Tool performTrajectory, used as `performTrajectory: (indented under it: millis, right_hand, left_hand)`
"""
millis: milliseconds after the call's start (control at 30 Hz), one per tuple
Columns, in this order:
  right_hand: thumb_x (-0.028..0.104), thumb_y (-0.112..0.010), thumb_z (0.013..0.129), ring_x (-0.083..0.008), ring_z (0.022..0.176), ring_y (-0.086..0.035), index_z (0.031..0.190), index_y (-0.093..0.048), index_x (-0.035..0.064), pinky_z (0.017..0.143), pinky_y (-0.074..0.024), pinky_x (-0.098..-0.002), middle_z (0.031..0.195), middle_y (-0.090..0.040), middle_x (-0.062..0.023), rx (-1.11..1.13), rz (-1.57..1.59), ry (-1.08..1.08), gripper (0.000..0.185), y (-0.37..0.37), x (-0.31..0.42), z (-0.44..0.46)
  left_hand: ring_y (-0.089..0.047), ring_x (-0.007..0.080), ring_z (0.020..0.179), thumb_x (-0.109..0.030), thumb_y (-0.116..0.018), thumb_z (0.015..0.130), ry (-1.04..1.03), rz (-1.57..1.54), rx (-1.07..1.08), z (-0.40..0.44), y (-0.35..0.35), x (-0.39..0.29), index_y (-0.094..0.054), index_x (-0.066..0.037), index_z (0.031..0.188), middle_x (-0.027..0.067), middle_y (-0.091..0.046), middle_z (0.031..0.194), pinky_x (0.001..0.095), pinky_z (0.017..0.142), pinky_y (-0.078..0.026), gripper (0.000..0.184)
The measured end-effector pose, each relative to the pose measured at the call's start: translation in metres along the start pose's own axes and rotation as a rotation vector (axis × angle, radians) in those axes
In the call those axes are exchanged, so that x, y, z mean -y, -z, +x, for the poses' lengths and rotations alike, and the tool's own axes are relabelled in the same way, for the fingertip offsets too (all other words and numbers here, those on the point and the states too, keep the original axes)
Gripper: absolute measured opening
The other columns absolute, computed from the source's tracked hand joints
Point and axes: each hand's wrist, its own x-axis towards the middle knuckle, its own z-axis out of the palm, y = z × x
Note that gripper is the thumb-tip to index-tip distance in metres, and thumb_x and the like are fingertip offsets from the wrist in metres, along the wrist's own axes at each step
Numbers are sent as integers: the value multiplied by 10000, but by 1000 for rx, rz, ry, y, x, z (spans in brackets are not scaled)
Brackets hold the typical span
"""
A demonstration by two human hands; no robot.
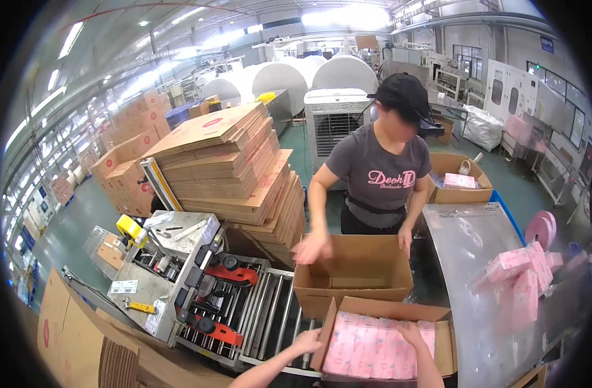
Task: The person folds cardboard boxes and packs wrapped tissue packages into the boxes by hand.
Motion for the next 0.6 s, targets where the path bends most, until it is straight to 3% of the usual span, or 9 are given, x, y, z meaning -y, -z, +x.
performTrajectory:
  millis: [100,167,233,333,400,433,500,567,600]
  right_hand:
    - [431,-774,732,-384,1426,-276,1449,-324,-48,1112,-198,-650,1481,-362,-263,-190,-2,133,973,4,13,-70]
    - [392,-801,704,-375,1420,-288,1445,-301,-48,1107,-189,-664,1456,-384,-263,-743,-487,21,996,-13,11,-113]
    - [361,-840,658,-370,1405,-314,1458,-250,-43,1123,-230,-602,1444,-397,-256,-651,-351,-215,1073,-32,-8,-147]
    - [264,-854,710,-270,954,-671,1129,-615,-37,883,-521,-378,1040,-695,-147,-159,557,46,569,-86,-10,-149]
    - [299,-857,712,-345,1237,-504,1343,-425,-58,1004,-432,-423,1357,-489,-249,-36,327,306,843,-97,107,-197]
    - [392,-861,689,-382,1379,-318,1420,-287,-77,1107,-318,-444,1487,-276,-294,57,143,507,1042,-109,142,-202]
    - [496,-837,680,-403,1414,-240,1428,-242,-101,1148,-255,-447,1499,-217,-312,331,-21,710,1127,-135,168,-206]
    - [483,-783,759,-411,1466,-92,1474,-207,-91,1203,-127,-417,1562,-100,-290,819,-339,469,1083,-173,144,-173]
    - [528,-760,744,-401,1344,-388,1342,-447,-63,1109,-328,-461,1445,-382,-289,779,-602,638,896,-170,157,-152]
  left_hand:
    - [-670,350,980,-295,-617,748,-60,26,-33,-12,60,31,-593,-178,1281,168,-696,1073,445,829,-537,547]
    - [-680,347,938,-328,-632,757,50,188,-38,-18,99,63,-616,-200,1247,162,-704,1035,462,798,-540,507]
    - [-684,363,894,-278,-593,807,99,300,-137,-27,115,87,-534,-197,1343,190,-707,956,480,767,-542,546]
    - [-679,364,965,-281,-571,855,273,485,30,-19,87,119,-192,75,1493,270,-676,1038,450,841,-533,823]
    - [-581,433,1138,-453,-641,859,202,66,248,-4,62,146,131,64,1487,360,-571,1216,430,1006,-448,1122]
    - [-568,438,1153,-418,-658,850,214,6,278,11,39,174,196,56,1469,364,-558,1235,412,1016,-443,1156]
    - [-569,422,1163,-372,-671,845,222,-71,280,12,29,182,218,41,1467,361,-545,1259,405,1012,-449,1161]
    - [-587,409,1131,-345,-682,835,290,110,428,22,31,174,268,27,1450,356,-549,1258,416,978,-472,1191]
    - [-608,391,1097,-329,-678,824,301,126,420,17,41,163,116,10,1494,327,-583,1225,406,951,-479,1093]
